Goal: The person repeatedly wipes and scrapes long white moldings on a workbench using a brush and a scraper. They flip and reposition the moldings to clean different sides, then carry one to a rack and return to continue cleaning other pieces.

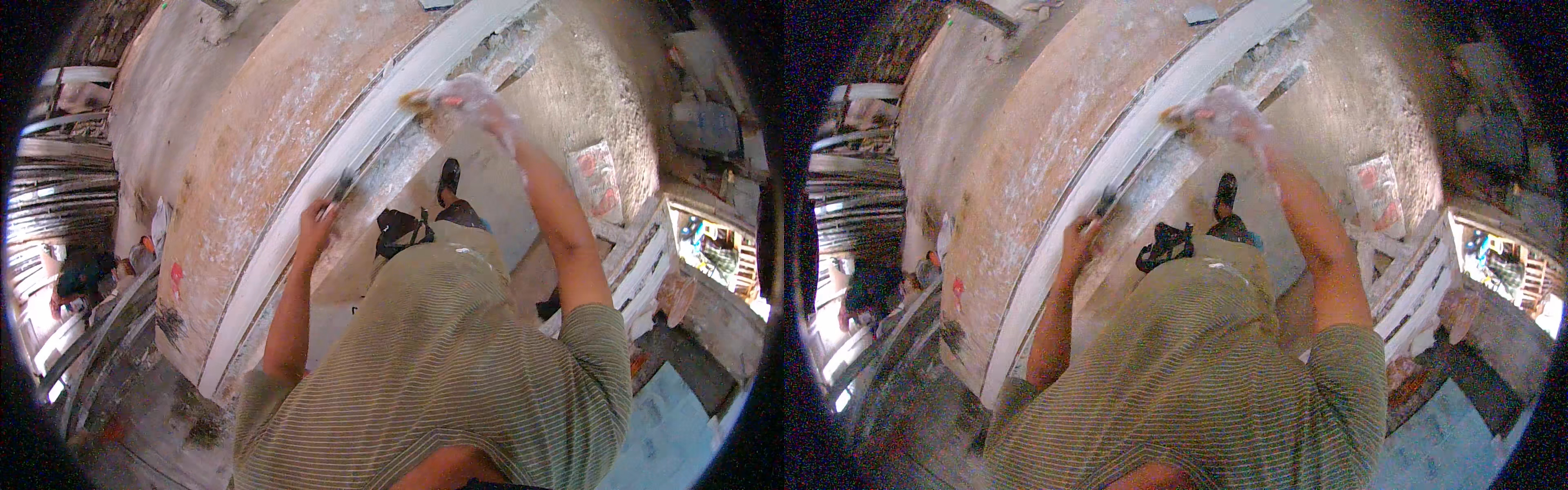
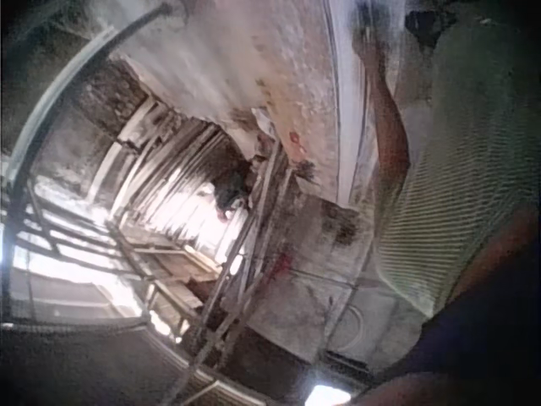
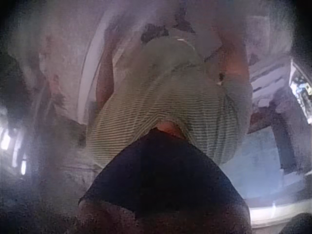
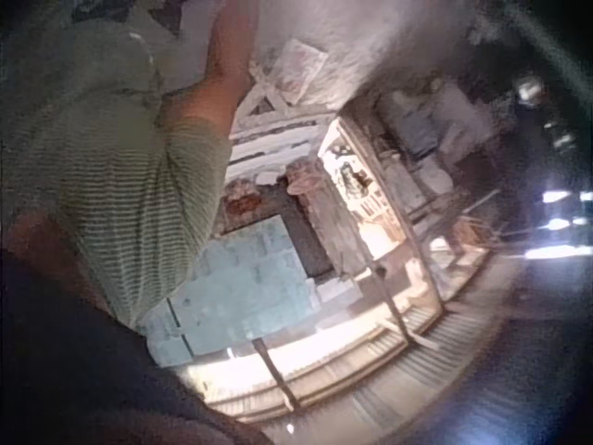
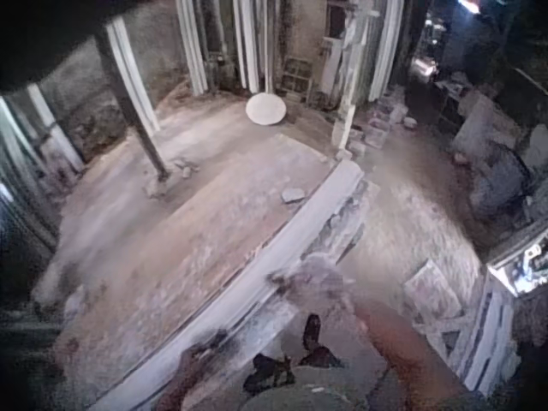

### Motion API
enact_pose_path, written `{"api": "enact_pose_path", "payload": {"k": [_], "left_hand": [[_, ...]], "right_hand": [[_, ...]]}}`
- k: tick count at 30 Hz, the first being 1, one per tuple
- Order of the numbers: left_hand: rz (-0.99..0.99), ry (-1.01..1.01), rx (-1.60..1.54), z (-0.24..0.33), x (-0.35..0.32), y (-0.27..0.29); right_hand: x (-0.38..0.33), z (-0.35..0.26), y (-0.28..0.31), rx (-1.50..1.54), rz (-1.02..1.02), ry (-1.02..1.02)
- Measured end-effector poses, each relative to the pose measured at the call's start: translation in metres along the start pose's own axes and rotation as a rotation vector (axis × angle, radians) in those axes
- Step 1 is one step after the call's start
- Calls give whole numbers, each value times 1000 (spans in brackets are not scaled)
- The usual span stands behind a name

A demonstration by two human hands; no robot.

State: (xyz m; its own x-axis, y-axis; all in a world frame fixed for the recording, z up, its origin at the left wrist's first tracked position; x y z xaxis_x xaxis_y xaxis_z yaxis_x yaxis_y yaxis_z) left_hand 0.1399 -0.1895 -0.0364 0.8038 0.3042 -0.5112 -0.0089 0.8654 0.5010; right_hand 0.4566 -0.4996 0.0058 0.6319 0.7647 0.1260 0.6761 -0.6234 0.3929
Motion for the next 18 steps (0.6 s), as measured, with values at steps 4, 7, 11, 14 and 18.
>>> {"api": "enact_pose_path", "payload": {"k": [4, 7, 11, 14, 18], "left_hand": [[17, -146, 130, 134, 106, -76], [4, -197, 43, 223, 144, -114], [-93, -127, 164, 221, 148, -104], [62, -246, 512, 144, 109, -60], [5, 142, 235, 116, 38, -25]], "right_hand": [[-1, -2, 88, -219, 300, 30], [-18, -20, 116, -5, 428, -20], [-57, -41, 139, 131, 557, -241], [-100, -21, 165, 292, 673, -226], [-168, 19, 188, 250, 781, -384]]}}
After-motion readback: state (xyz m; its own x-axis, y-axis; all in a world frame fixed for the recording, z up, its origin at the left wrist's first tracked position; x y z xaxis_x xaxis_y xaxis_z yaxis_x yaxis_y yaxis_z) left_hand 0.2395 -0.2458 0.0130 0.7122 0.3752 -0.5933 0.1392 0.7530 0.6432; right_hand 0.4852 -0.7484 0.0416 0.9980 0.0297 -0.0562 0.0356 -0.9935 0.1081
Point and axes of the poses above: each hand's wrist, its own x-axis towards the middle knuckle, its own y-axis out of the back of the hand, z = x × y, the point moved 4 cm from there along x, towards the middle knuckle, and after that the axes turned 15 degrees about x, right-handed, at the moved point
